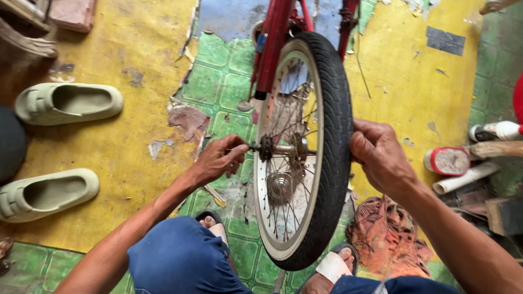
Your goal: The person sits on the floor beside a red bicycle and loosens the axle nuts of the front wheel by hand. They lift the wheel off the fork, apply lubricant from a squeeze bottle to the hub, work the hub components, then reposition the wheel in the fork and retighten the axle nuts.
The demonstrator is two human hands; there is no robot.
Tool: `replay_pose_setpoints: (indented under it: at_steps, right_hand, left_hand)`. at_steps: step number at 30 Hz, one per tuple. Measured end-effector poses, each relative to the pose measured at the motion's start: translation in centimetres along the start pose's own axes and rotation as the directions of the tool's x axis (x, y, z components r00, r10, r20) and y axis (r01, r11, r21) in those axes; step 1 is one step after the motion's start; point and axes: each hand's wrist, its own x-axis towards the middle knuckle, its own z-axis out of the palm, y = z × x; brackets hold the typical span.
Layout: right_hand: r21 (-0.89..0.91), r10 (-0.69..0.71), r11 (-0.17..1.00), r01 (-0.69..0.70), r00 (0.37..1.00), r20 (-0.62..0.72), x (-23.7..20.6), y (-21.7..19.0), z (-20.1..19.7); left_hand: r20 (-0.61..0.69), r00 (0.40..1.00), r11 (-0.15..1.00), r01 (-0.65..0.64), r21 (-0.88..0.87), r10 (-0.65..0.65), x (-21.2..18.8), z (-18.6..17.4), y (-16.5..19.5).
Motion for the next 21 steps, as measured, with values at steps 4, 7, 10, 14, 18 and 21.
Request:
replay_pose_setpoints:
  at_steps: [4, 7, 10, 14, 18, 21]
  right_hand:
    - [0.224, 0.146, 0.966, -0.128, 0.987, -0.07, 2.4, 3.2, -2.1]
    - [-0.551, 0.263, 0.738, -0.39, 0.918, -0.297, 3.3, 5.3, -3.0]
    - [-0.779, 0.048, 0.626, -0.028, 0.999, 0.002, 2.7, 6.9, -3.2]
    - [-0.757, 0.111, 0.653, -0.027, 0.992, 0.06, 2.6, 8.8, -2.9]
    - [-0.798, -0.064, 0.585, 0.145, 0.989, 0.133, 3.6, 10.6, -3.8]
    - [-0.863, -0.033, 0.458, 0.215, 0.974, 0.225, 4.3, 11.8, -4.3]
  left_hand:
    - [-0.021, 0.999, 0.999, 0.032, -0.019, -0.033, 0.1, 0.6, 0.0]
    - [-0.041, 0.998, 0.999, 0.048, -0.013, -0.049, 0.3, 0.7, -0.2]
    - [-0.039, 0.999, 0.998, 0.01, -0.067, -0.013, 0.4, 0.5, -0.4]
    - [-0.041, 0.999, 0.997, 0.006, -0.078, -0.009, 0.9, 0.4, -0.6]
    - [-0.041, 0.999, 0.998, 0.004, -0.064, -0.007, 1.6, 0.5, -1.1]
    - [-0.068, 0.996, 0.997, 0.062, -0.043, -0.065, 1.9, 0.7, -1.6]
